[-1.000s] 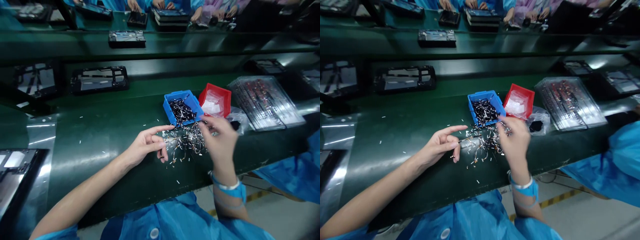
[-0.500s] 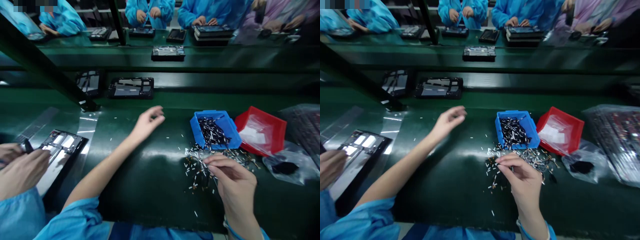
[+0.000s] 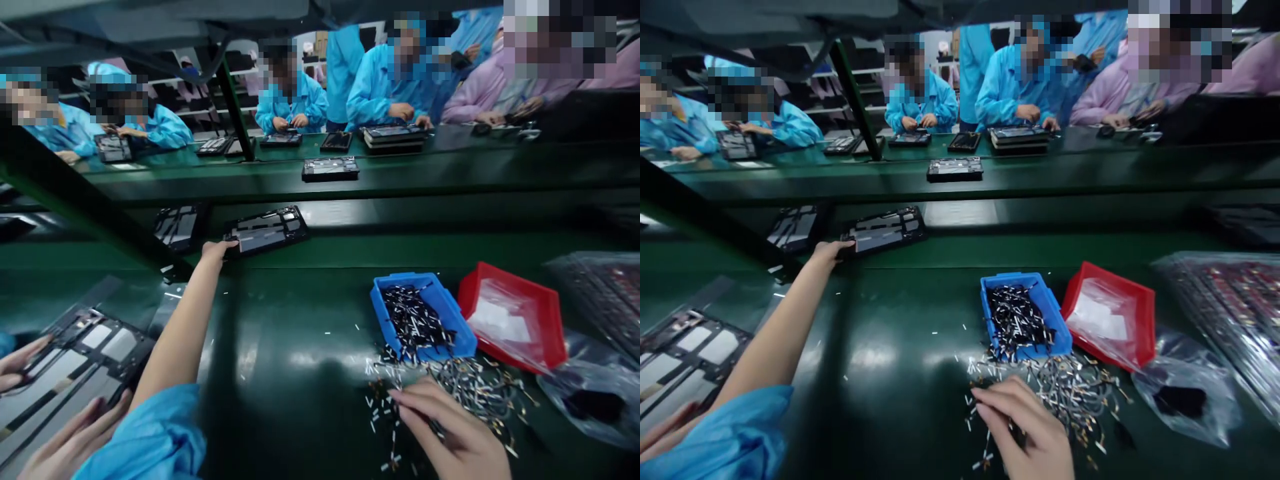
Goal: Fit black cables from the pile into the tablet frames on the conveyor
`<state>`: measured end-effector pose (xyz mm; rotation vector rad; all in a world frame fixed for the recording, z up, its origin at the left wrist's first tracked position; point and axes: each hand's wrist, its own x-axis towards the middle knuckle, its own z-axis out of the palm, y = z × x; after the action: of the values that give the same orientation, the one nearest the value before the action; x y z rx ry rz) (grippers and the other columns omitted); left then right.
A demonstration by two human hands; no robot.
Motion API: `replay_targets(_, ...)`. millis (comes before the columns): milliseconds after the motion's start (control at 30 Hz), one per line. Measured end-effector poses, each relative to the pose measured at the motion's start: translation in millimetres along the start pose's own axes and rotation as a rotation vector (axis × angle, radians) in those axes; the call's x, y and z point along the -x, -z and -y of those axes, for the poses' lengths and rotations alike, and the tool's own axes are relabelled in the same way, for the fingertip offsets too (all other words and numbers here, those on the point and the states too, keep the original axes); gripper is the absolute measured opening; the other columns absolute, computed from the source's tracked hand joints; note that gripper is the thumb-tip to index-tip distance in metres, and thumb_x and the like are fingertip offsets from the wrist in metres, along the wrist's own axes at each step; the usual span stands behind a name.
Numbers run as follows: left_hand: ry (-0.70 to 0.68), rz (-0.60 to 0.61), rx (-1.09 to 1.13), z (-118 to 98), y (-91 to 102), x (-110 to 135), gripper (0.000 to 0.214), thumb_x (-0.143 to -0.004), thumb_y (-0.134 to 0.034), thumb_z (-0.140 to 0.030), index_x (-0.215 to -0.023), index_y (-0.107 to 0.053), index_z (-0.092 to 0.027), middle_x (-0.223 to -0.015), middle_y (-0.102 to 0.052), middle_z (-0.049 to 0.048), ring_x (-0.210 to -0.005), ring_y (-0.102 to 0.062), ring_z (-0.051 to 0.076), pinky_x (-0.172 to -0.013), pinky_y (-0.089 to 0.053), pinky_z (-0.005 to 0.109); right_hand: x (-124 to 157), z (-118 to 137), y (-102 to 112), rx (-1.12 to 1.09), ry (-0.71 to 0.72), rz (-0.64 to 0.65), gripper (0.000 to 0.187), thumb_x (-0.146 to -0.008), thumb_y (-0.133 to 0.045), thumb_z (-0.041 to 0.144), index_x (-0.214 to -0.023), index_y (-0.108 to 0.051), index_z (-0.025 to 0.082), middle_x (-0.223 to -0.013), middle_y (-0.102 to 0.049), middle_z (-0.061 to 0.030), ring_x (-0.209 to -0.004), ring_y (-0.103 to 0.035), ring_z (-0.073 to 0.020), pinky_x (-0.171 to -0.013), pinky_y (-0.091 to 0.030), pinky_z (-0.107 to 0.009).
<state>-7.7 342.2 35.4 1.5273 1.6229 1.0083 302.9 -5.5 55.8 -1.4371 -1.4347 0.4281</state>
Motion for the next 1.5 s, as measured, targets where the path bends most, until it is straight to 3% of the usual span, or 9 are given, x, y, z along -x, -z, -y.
replay_targets(333,0.402,0.144,0.584,-53,-52.6,71,0.029,-0.092,-0.058,-0.033,-0.111,-0.059,-0.012,-0.104,-0.063,0.0078,-0.085,-0.063,0.016,-0.072,-0.055,0.031,10,6,-13,-0.071,0.054,-0.03,0.011,-0.082,-0.065,0.018,-0.078,-0.074,0.024,-0.068,-0.07,-0.0011,-0.058,-0.063,-0.0131,-0.051,-0.053,-0.022)
replay_targets(467,0.398,0.141,0.754,-58,-56.4,165,0.011,-0.084,-0.066,-0.02,-0.084,-0.062,-0.01,-0.078,-0.065,0.0037,-0.062,-0.062,0.011,-0.043,-0.041,0.018,15,7,-21,-0.124,0.01,-0.033,0.008,-0.08,-0.064,0.017,-0.079,-0.071,0.021,-0.062,-0.063,0.0009,-0.052,-0.058,-0.0108,-0.047,-0.048,-0.021)
replay_targets(633,0.518,0.137,0.853,-29,-41.1,315,0.027,-0.066,-0.081,-0.022,-0.084,-0.062,-0.014,-0.086,-0.07,0.0041,-0.076,-0.068,0.019,-0.048,-0.05,0.023,18,6,-25,-0.161,-0.082,0.002,0.007,-0.077,-0.063,0.021,-0.073,-0.07,0.021,-0.063,-0.065,-0.0001,-0.052,-0.058,-0.0113,-0.049,-0.048,-0.022)
replay_targets(767,0.768,0.375,1.012,-10,-27.8,396,0.023,-0.067,-0.081,-0.025,-0.084,-0.068,-0.015,-0.107,-0.071,0.0096,-0.108,-0.064,0.026,-0.072,-0.057,0.03,17,-1,-25,-0.221,-0.259,0.018,0.006,-0.073,-0.069,0.028,-0.074,-0.07,0.022,-0.07,-0.069,-0.0016,-0.06,-0.062,-0.0133,-0.055,-0.051,-0.025)
replay_targets(900,0.853,0.81,1.075,-5,-7.3,426,0.033,-0.077,-0.071,-0.028,-0.105,-0.071,-0.013,-0.12,-0.067,0.0159,-0.12,-0.059,0.03,-0.083,-0.054,0.032,18,5,-38,-0.3,-0.359,0.092,0.011,-0.068,-0.073,0.03,-0.072,-0.069,0.022,-0.07,-0.069,-0.0012,-0.064,-0.063,-0.0138,-0.058,-0.051,-0.025)
replay_targets(967,0.719,1.022,0.966,-4,6.7,424,0.033,-0.083,-0.064,-0.03,-0.109,-0.07,-0.012,-0.115,-0.069,0.0178,-0.107,-0.066,0.028,-0.079,-0.054,0.031,16,14,-50,-0.298,-0.376,0.182,0.01,-0.067,-0.073,0.028,-0.072,-0.068,0.021,-0.069,-0.068,-0.0006,-0.064,-0.062,-0.0132,-0.058,-0.05,-0.026)
replay_targets(1033,0.384,0.976,0.738,-2,19.7,412,0.024,-0.089,-0.057,-0.028,-0.102,-0.072,-0.014,-0.102,-0.073,0.0141,-0.093,-0.07,0.023,-0.078,-0.054,0.032,13,23,-68,-0.297,-0.387,0.272,0.009,-0.067,-0.073,0.026,-0.072,-0.068,0.02,-0.068,-0.068,-0.0004,-0.063,-0.062,-0.0128,-0.057,-0.049,-0.026)
replay_targets(1200,-0.479,0.164,-0.101,16,29.3,364,0.032,-0.09,-0.048,-0.011,-0.118,-0.062,-0.019,-0.115,-0.067,0.011,-0.11,-0.061,0.024,-0.095,-0.05,0.042,4,34,-116,-0.276,-0.419,0.379,0.007,-0.067,-0.066,0.017,-0.074,-0.065,0.018,-0.067,-0.066,0.0004,-0.063,-0.061,-0.0114,-0.058,-0.048,-0.026)
replay_targets(1500,-0.862,0.248,-0.543,48,17.3,337,0.051,-0.082,-0.037,0.004,-0.127,-0.052,-0.012,-0.121,-0.062,0.0163,-0.112,-0.058,0.027,-0.083,-0.053,0.038,10,40,-133,0.011,-0.329,0.421,0.01,-0.075,-0.058,0.016,-0.082,-0.066,0.018,-0.064,-0.063,0.0027,-0.055,-0.052,-0.0084,-0.055,-0.043,-0.024)
